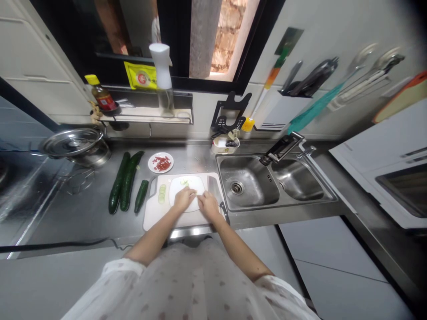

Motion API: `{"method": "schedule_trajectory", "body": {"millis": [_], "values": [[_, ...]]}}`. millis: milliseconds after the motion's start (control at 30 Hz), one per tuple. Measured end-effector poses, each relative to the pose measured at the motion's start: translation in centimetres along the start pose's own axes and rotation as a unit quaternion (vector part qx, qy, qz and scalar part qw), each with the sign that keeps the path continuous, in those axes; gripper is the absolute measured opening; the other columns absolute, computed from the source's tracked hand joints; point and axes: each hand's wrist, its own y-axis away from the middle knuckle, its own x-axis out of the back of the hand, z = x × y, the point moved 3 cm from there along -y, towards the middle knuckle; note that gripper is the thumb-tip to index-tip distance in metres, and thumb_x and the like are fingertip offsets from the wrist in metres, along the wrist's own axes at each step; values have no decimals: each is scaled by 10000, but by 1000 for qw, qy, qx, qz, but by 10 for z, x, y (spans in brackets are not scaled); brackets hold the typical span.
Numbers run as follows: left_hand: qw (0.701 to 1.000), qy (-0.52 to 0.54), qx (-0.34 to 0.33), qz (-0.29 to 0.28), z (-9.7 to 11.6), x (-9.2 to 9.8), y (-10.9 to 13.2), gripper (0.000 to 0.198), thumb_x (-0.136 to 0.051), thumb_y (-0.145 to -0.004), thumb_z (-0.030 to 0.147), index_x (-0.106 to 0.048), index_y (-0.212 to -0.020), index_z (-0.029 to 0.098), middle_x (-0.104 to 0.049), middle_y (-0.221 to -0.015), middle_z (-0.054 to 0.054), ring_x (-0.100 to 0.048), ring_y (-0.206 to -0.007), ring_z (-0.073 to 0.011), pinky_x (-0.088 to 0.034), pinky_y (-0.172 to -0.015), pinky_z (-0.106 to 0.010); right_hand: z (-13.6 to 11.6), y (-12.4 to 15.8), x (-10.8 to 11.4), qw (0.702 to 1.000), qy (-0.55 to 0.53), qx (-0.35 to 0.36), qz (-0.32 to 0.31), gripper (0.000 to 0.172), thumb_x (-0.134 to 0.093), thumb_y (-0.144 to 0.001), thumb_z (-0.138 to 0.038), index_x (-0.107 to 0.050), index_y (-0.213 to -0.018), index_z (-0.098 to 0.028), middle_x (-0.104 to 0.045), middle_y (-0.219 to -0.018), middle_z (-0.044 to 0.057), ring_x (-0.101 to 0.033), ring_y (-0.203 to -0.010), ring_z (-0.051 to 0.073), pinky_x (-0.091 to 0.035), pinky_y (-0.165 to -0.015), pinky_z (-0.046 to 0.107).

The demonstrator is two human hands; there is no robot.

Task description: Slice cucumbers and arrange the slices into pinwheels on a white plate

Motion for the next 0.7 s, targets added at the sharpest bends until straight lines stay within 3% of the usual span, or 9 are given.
{"method": "schedule_trajectory", "body": {"millis": [700], "values": [[999,15,27,12,4,7,-20,274,-509,-912,328,-691,-1099,244,-639,-1100,-55,-575,-1060,-185,-426,-906,-258,2,-22,5,999,13,-33,-32,316,-430,-952,-272,-650,-1174,-218,-577,-1036,106,-486,-960,198,-370,-819,291]]}}
